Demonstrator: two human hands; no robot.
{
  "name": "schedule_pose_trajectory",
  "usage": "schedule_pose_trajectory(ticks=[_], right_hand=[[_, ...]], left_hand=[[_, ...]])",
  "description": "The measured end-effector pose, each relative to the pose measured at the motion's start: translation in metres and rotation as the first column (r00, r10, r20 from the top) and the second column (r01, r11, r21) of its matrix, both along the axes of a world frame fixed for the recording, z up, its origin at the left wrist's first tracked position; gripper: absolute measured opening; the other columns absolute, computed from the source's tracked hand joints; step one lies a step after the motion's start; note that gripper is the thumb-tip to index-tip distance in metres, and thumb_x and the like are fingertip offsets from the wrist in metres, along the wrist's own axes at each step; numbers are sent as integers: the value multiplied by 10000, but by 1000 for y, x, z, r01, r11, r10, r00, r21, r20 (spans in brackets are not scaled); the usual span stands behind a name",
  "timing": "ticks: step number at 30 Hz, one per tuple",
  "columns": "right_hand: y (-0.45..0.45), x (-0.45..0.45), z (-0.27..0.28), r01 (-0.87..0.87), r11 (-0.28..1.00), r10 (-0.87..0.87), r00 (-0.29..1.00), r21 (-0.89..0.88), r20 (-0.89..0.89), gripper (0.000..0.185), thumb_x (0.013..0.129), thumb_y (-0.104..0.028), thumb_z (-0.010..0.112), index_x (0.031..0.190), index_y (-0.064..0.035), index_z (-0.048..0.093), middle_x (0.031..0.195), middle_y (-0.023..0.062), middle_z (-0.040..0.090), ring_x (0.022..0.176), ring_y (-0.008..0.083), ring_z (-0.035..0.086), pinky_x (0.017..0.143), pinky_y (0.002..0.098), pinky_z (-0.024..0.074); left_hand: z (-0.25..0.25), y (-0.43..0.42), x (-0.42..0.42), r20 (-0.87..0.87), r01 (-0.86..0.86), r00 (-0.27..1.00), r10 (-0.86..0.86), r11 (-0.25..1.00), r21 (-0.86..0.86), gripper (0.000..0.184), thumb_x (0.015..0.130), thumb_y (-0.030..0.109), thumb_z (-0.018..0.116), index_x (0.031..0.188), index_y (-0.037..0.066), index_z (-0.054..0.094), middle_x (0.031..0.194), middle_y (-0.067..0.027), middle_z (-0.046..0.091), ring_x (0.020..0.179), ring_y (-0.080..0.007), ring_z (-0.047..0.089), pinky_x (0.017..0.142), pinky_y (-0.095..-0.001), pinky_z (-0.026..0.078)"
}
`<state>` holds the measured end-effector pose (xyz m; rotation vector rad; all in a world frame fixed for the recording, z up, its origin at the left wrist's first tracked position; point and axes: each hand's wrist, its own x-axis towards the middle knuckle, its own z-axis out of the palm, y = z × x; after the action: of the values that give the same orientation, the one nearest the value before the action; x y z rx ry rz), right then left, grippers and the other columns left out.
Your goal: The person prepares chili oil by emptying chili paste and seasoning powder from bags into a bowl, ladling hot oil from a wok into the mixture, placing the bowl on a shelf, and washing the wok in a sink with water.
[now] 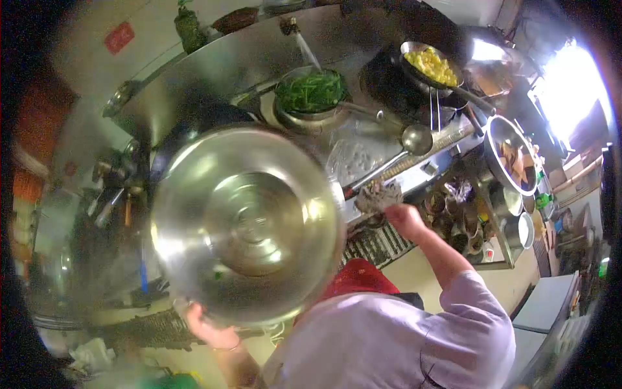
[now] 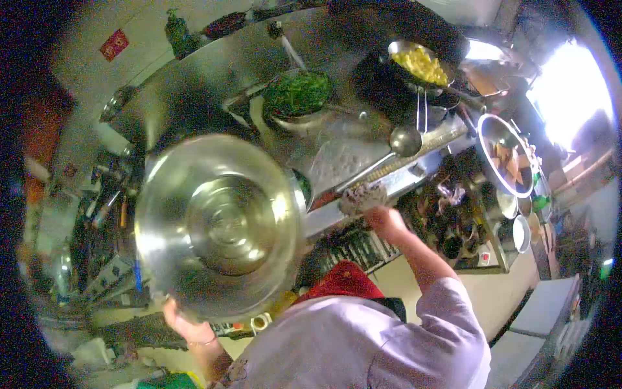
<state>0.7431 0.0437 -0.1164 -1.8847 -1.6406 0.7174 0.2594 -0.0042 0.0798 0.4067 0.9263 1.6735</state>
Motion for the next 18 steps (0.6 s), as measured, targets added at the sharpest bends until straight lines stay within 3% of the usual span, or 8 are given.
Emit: schedule_pose_trajectory(ticks=[1, 3, 5, 8, 9, 13, 15, 18], right_hand=[[22, 14, 37, -66, 994, 55, 990, 83, 130, 170, 841, -101, 580, 967, -14, 652, 942, 129, 668, 812, 167, 633, 735, 299, 499], [68, 42, 86, 123, 967, -108, 991, 225, -77, 151, 821, -160, 605, 857, -18, 646, 817, 147, 649, 749, 159, 621, 662, 319, 489], [122, 77, 128, 141, 885, 22, 939, 444, -343, 149, 850, -128, 585, 881, 11, 631, 849, 126, 648, 765, 138, 611, 664, 292, 494], [201, 111, 186, 180, 873, 120, 821, 453, -558, 168, 897, -112, 533, 952, 27, 609, 862, 74, 636, 788, 125, 602, 689, 251, 497], [229, 119, 198, 121, 880, 150, 847, 459, -510, 172, 896, -115, 536, 955, 29, 608, 860, 74, 635, 791, 126, 602, 695, 253, 496], [334, 134, 214, -80, 907, 263, 875, 415, -407, 199, 892, -161, 549, 964, 11, 617, 843, 53, 628, 787, 122, 580, 695, 244, 469], [400, 134, 199, -140, 910, 312, 851, 390, -423, 241, 888, -227, 561, 970, -9, 621, 809, 13, 606, 742, 85, 550, 630, 213, 438], [481, 104, 201, -201, 900, 339, 881, 388, -330, 266, 885, -271, 563, 997, -39, 630, 828, 4, 616, 746, 94, 557, 651, 242, 465]], left_hand=[[18, 15, 41, 29, -47, 998, 51, 989, -137, 324, 720, 225, 562, 1009, 79, 549, 989, -56, 570, 956, -222, 541, 838, -382, 451], [3, 40, 89, 59, 131, 990, -124, 984, -118, 319, 744, 208, 553, 1039, 88, 557, 986, -61, 590, 951, -246, 556, 858, -383, 448], [4, 71, 152, 237, 228, 955, -180, 955, -190, 240, 787, 140, 522, 1018, 82, 557, 985, -67, 593, 930, -231, 564, 860, -394, 446], [-54, 107, 217, 399, 379, 884, -244, 873, -306, 134, 794, 122, 526, 916, 80, 563, 905, -61, 598, 866, -233, 582, 800, -380, 476], [-54, 116, 242, 407, 432, 863, -299, 854, -290, 118, 794, 115, 528, 901, 84, 565, 887, -56, 598, 845, -230, 586, 773, -378, 484], [-113, 147, 317, 276, 304, 940, -201, 860, -410, 28, 785, 130, 544, 758, 126, 549, 745, -1, 538, 692, -127, 546, 638, -295, 477], [-159, 157, 326, 439, 515, 850, -291, 634, -576, 46, 770, 120, 565, 742, 140, 534, 697, 20, 512, 632, -111, 517, 595, -285, 464], [-87, 178, 367, 411, 386, 892, -190, 792, -473, 57, 758, 136, 584, 754, 150, 529, 659, 25, 498, 600, -106, 492, 553, -282, 434]])
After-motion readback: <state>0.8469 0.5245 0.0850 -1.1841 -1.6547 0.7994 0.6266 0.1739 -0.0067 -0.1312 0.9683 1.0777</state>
